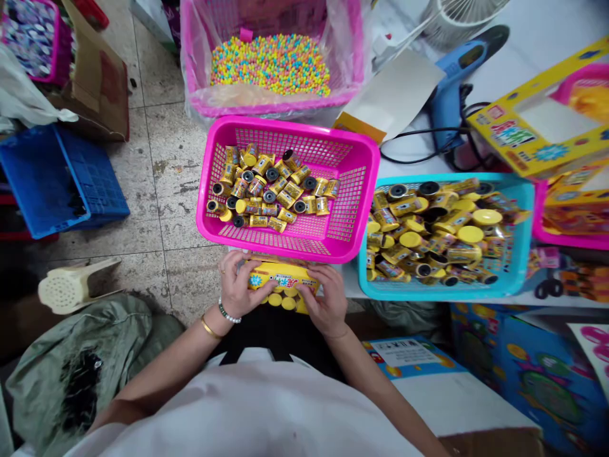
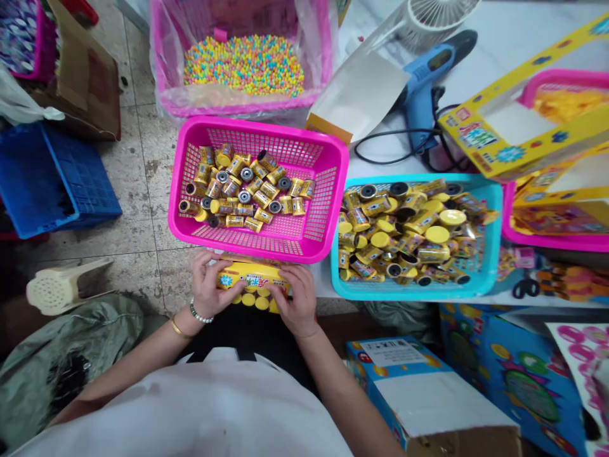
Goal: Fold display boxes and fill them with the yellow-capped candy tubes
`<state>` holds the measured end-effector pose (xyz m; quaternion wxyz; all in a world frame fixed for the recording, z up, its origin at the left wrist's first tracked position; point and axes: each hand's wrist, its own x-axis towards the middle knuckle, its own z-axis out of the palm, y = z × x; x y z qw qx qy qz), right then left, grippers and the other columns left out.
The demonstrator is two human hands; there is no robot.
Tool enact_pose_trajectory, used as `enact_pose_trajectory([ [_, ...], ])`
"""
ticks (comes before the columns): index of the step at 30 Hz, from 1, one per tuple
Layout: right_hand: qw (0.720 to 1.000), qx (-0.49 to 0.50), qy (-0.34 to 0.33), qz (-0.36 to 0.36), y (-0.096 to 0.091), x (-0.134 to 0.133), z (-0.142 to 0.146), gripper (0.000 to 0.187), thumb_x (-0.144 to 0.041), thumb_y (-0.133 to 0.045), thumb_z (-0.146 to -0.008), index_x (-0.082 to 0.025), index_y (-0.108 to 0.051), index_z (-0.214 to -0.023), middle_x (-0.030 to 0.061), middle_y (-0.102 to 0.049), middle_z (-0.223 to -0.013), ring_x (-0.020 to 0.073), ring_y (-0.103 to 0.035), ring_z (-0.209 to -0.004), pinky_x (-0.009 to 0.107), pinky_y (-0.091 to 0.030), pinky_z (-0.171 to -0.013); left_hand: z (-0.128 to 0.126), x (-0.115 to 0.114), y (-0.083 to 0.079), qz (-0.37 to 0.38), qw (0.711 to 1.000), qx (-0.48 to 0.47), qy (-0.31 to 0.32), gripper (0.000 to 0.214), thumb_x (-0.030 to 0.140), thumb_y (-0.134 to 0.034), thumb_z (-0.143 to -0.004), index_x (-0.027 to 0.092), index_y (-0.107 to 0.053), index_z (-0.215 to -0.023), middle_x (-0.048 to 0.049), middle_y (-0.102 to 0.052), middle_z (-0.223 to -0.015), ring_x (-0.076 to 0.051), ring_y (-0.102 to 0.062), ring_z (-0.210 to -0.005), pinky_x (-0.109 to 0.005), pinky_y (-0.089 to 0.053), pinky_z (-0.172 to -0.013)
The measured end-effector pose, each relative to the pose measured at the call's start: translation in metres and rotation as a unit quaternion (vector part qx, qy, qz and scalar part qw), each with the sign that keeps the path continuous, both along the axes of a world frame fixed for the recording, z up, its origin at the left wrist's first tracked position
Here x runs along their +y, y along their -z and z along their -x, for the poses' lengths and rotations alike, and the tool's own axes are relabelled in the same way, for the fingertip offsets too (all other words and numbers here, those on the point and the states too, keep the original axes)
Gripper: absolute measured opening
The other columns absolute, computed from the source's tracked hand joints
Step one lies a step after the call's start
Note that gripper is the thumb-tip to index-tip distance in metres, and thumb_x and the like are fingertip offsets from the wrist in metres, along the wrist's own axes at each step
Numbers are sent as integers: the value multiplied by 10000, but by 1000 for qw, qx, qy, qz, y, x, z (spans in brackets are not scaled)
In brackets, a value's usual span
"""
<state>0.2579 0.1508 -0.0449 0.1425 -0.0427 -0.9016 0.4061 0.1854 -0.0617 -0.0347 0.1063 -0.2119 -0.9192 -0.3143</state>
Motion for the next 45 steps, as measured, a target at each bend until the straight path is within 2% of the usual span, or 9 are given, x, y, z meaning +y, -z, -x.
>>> enact_pose_trajectory([
  [6, 1000, 15, -3, 2, -2, 0, 0, 293, -303, -747, -863, -260, -606, -1117, 80, -696, -1028, 276, -656, -1021, 526, -538, -930, -1, 1, -1, 13, 1000, -10, -9, 443, 569, -724, -777, 202, -621, -1004, -117, -514, -1087, -304, -545, -1085, -500, -488, -984],
  [13, 999, 31, 5, 14, -9, -2, -1, 253, -245, -725, -878, -249, -612, -1104, 91, -607, -1061, 268, -635, -1052, 497, -572, -906, 1, 2, -3, -12, 1000, -5, 8, 362, 436, -740, -782, 195, -620, -1026, -123, -516, -1101, -312, -529, -1102, -514, -475, -986],
  [18, 999, 36, 22, 19, -5, -5, -2, 267, -236, -741, -863, -244, -617, -1100, 81, -610, -1023, 250, -648, -991, 467, -582, -869, 2, 2, -2, -13, 1000, -22, 8, 351, 420, -741, -781, 198, -646, -1035, -115, -527, -1085, -304, -531, -1083, -510, -464, -985],
  [23, 998, 15, 65, 20, 0, -6, 4, 133, -241, -671, -913, -227, -673, -1046, 86, -615, -1024, 225, -640, -968, 431, -572, -854, 4, 6, -1, 38, 999, -32, -22, 300, 384, -735, -818, 169, -707, -1026, -121, -519, -1056, -297, -522, -1053, -499, -446, -958],
  [27, 994, 4, 98, 43, 2, -9, 4, 116, -212, -634, -932, -220, -706, -1023, 77, -642, -1022, 195, -647, -967, 383, -560, -878, 3, 7, 0, 56, 997, -37, -28, 224, 321, -683, -886, 171, -737, -1044, -119, -533, -1056, -260, -538, -1009, -440, -455, -891],
  [31, 985, -19, 149, 88, 8, -13, -2, 184, -253, -626, -938, -197, -660, -1110, 88, -652, -1037, 198, -657, -960, 367, -573, -830, 3, 6, 1, 35, 997, -50, -38, 206, 289, -678, -898, 172, -743, -1055, -110, -555, -1041, -240, -551, -994, -415, -470, -866],
  [37, 977, -51, 160, 129, 12, -13, -3, 137, -308, -631, -934, -193, -621, -1006, 63, -665, -964, 182, -673, -906, 344, -585, -783, 3, 5, 0, -68, 995, -56, -39, 194, 222, -677, -903, 167, -701, -1087, -87, -575, -1022, -194, -581, -965, -351, -523, -833],
  [41, 980, -48, 161, 111, 2, -17, -6, 127, -285, -677, -902, -202, -675, -998, 83, -669, -1052, 205, -666, -1001, 410, -560, -901, 0, 3, 0, -73, 995, -60, -39, 186, 215, -686, -894, 173, -685, -1076, -84, -592, -1033, -192, -593, -971, -357, -530, -848],
  [45, 981, -54, 160, 94, 7, -20, -9, 226, -276, -730, -855, -198, -682, -1061, 117, -671, -1124, 239, -636, -1074, 460, -518, -978, -1, 4, 8, -32, 996, -63, -58, 197, 257, -701, -880, 166, -696, -1054, -103, -587, -1047, -218, -585, -983, -390, -521, -862],
])
